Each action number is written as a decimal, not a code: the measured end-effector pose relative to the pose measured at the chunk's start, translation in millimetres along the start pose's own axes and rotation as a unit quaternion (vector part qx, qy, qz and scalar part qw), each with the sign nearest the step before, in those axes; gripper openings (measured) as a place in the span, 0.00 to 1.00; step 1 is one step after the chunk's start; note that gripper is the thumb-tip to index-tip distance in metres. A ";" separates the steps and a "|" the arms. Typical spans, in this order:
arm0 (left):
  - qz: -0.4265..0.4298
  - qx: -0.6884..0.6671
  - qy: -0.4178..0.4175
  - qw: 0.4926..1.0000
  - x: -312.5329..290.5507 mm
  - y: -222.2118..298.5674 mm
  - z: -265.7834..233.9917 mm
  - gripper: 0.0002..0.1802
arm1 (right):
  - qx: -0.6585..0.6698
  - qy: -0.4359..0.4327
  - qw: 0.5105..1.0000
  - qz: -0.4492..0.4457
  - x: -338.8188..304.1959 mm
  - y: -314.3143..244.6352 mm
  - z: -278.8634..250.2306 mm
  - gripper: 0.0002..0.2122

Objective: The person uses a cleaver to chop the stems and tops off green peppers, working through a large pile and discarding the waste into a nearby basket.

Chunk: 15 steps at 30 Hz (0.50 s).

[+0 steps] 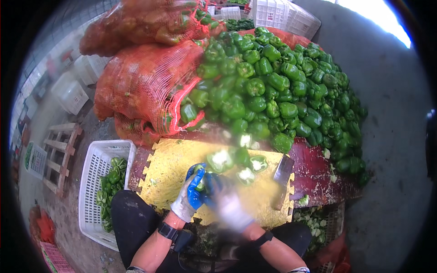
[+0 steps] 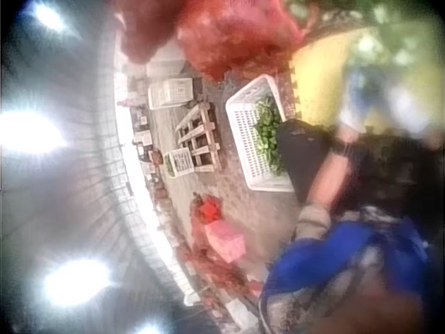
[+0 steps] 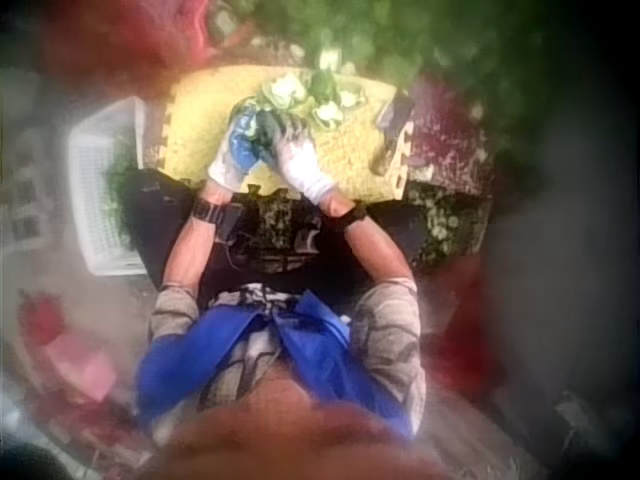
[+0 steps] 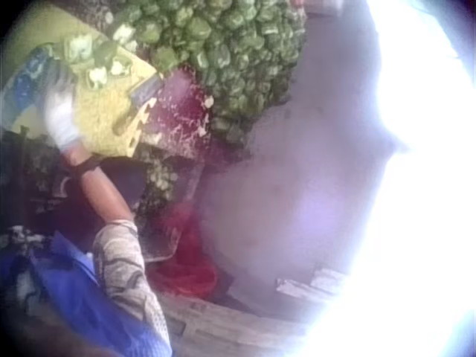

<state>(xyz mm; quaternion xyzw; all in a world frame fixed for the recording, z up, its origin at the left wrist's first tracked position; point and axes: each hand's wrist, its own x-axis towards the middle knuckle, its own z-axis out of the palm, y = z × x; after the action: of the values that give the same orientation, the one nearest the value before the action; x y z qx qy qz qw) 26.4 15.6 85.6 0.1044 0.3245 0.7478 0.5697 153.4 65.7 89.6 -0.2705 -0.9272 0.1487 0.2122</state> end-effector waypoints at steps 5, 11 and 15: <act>-0.004 -0.061 0.072 0.995 -0.3 -11.5 -7.5 0.11 | -0.135 -0.012 0.991 -0.023 -5.2 3.8 18.4 0.24; -0.017 0.033 0.079 0.996 -1.2 -10.4 -8.6 0.15 | -0.012 -0.006 0.999 0.031 -1.0 15.9 18.9 0.20; 0.000 0.101 0.006 0.995 -5.4 -9.6 -3.3 0.19 | 0.406 -0.028 0.880 0.246 5.9 39.1 -4.3 0.17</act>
<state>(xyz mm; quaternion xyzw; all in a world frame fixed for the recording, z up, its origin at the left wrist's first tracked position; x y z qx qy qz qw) 33.9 10.8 78.4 0.1567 0.4018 0.7120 0.5541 168.0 101.3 79.8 -0.3755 -0.6946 0.5673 0.2338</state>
